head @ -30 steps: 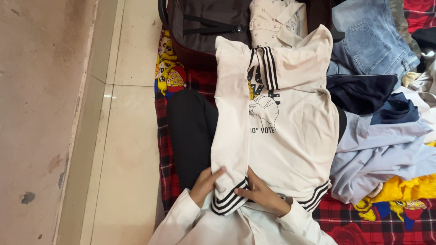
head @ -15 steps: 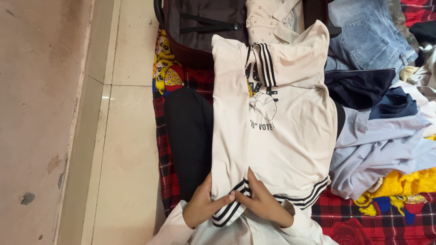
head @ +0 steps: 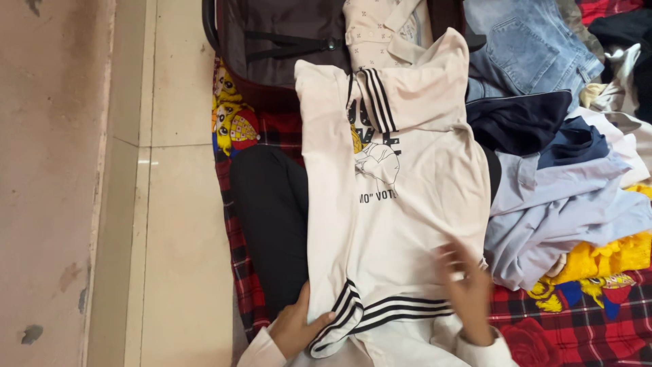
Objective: The person folds a white shirt on a blanket on the floor, smoothing the fabric and folding the sleeves inward before folding the body of the shirt.
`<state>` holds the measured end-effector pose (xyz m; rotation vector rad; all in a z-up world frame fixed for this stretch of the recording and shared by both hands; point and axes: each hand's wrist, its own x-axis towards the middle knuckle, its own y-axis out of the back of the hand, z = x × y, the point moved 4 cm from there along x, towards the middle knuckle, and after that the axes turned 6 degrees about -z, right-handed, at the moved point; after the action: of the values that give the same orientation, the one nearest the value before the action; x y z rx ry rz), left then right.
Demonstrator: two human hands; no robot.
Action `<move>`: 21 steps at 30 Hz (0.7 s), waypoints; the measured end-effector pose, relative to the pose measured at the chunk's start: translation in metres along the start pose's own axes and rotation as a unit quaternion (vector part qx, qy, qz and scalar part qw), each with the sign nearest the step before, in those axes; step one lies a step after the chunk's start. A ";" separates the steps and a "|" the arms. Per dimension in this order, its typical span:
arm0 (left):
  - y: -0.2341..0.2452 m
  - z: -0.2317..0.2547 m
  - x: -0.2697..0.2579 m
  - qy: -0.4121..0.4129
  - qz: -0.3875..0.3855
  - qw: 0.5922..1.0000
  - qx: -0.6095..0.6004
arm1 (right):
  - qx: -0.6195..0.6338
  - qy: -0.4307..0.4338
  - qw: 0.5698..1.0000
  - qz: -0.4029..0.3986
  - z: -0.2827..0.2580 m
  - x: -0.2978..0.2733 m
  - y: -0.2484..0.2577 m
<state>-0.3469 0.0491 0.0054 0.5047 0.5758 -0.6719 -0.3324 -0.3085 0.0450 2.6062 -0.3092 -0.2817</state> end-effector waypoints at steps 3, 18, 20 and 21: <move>0.055 0.033 -0.002 0.083 0.053 0.964 0.249 | -0.169 0.028 0.973 0.156 0.020 0.015 0.044; 0.116 0.260 0.278 -0.317 0.184 0.864 0.346 | 0.119 -0.227 0.966 -0.023 0.126 -0.011 0.094; 0.116 0.283 0.332 -0.358 0.201 0.838 0.360 | 0.126 -0.212 0.969 -0.011 0.145 -0.015 0.089; 0.113 0.291 0.355 -0.376 0.222 0.817 0.377 | 0.133 -0.195 0.972 0.009 0.155 -0.017 0.087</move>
<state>0.0544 -0.2009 0.0204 1.0017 -0.5980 -0.5656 -0.4024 -0.4479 -0.0423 2.7932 -0.5368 -0.8013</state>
